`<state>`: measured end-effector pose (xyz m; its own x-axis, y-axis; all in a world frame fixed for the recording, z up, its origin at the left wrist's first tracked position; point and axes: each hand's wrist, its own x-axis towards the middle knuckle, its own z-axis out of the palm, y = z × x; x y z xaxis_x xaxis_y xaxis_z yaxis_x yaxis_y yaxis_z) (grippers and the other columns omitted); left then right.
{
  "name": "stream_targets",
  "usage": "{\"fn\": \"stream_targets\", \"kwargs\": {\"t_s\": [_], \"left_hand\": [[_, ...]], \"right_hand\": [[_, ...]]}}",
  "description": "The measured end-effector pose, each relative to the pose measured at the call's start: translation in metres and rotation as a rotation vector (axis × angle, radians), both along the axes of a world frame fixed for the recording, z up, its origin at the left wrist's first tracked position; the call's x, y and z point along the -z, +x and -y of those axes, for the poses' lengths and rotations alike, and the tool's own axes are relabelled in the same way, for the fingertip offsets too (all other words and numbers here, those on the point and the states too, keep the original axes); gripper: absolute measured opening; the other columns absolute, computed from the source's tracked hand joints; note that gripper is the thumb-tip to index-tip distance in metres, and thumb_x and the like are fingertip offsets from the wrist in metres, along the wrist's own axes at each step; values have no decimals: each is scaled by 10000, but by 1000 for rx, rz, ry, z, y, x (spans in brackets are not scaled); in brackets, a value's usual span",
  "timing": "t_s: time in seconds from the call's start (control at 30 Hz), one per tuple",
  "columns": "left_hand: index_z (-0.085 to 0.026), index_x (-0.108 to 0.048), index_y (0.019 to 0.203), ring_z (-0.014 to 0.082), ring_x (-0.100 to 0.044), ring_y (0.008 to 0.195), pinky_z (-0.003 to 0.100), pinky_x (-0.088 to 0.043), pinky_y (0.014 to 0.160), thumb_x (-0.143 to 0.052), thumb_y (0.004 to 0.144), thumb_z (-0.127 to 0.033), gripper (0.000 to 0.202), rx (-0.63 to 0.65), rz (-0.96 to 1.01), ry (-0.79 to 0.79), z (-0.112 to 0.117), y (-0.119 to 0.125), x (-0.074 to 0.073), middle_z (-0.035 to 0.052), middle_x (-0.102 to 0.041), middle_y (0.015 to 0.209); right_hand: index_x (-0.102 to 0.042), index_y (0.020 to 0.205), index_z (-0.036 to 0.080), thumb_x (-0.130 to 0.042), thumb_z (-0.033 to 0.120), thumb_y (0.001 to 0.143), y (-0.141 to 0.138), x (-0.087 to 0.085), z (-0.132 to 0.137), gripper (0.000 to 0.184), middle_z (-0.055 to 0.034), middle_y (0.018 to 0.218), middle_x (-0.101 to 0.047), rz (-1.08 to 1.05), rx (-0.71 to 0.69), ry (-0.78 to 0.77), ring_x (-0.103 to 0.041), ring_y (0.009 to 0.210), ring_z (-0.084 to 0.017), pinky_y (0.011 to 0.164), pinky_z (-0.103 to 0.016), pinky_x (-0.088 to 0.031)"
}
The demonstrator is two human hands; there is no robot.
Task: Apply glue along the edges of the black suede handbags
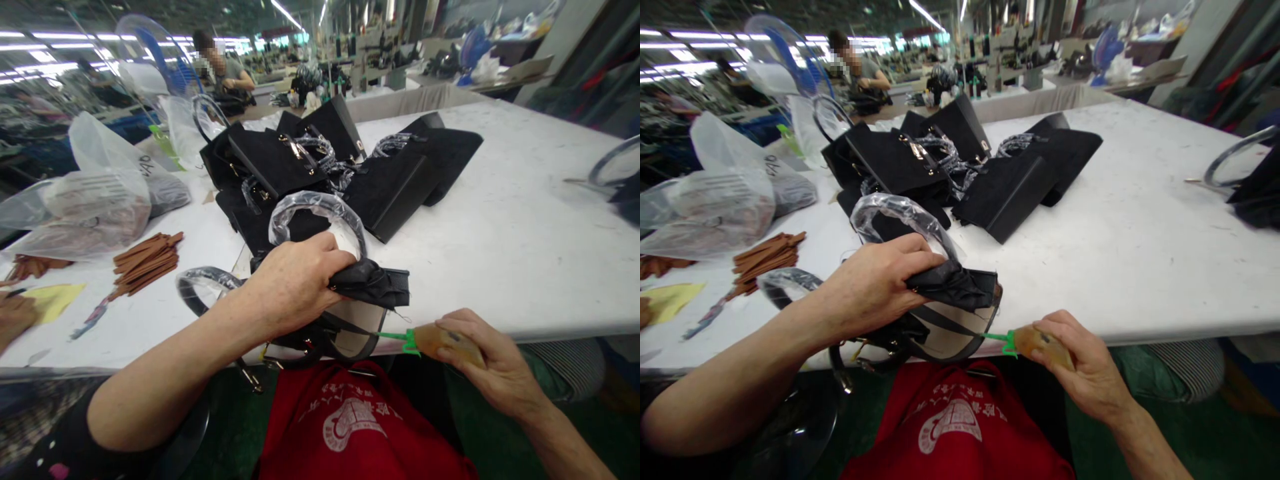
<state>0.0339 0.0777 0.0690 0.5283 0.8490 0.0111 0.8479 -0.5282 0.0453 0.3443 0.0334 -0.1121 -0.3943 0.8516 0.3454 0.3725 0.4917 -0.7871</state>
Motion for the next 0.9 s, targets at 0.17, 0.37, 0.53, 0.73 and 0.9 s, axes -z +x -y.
{"fn": "stream_targets", "kwargs": {"t_s": [0.17,0.37,0.53,0.73,0.9], "left_hand": [[-237,-699,1114,184,-664,773,282,-459,609,-593,925,-311,229,3,-17,22,1,-2,2,31,-627,932],[-230,-701,1098,179,-658,748,282,-457,601,-606,915,-313,222,-1,-17,21,4,-1,3,34,-630,934],[-221,-703,1084,183,-668,766,284,-478,618,-628,884,-256,217,-9,-21,1,7,3,1,41,-641,958],[-224,-694,1101,182,-668,776,278,-494,620,-639,866,-234,241,-19,-43,-1,10,5,0,46,-649,992],[-219,-688,1109,193,-676,800,288,-519,638,-649,849,-208,263,-28,-57,-15,12,7,-1,47,-649,1014]], "right_hand": [[-621,1170,264,-618,326,990,-3,-6,5,190,-46,1006,-606,40,117,52,-616,835,-195,697,-307,-507],[-614,1202,267,-608,298,994,-9,-9,13,210,-51,1017,-626,53,47,73,-637,840,-191,686,-280,-523],[-616,1213,265,-607,282,990,-8,-10,17,224,-56,1010,-632,76,49,120,-646,822,-191,670,-267,-524],[-610,1221,269,-614,292,984,-8,-11,20,238,-65,1039,-633,110,117,144,-656,838,-204,688,-279,-543],[-606,1218,267,-604,299,993,-11,-11,21,227,-60,1028,-627,107,108,135,-655,830,-198,678,-269,-542]]}}
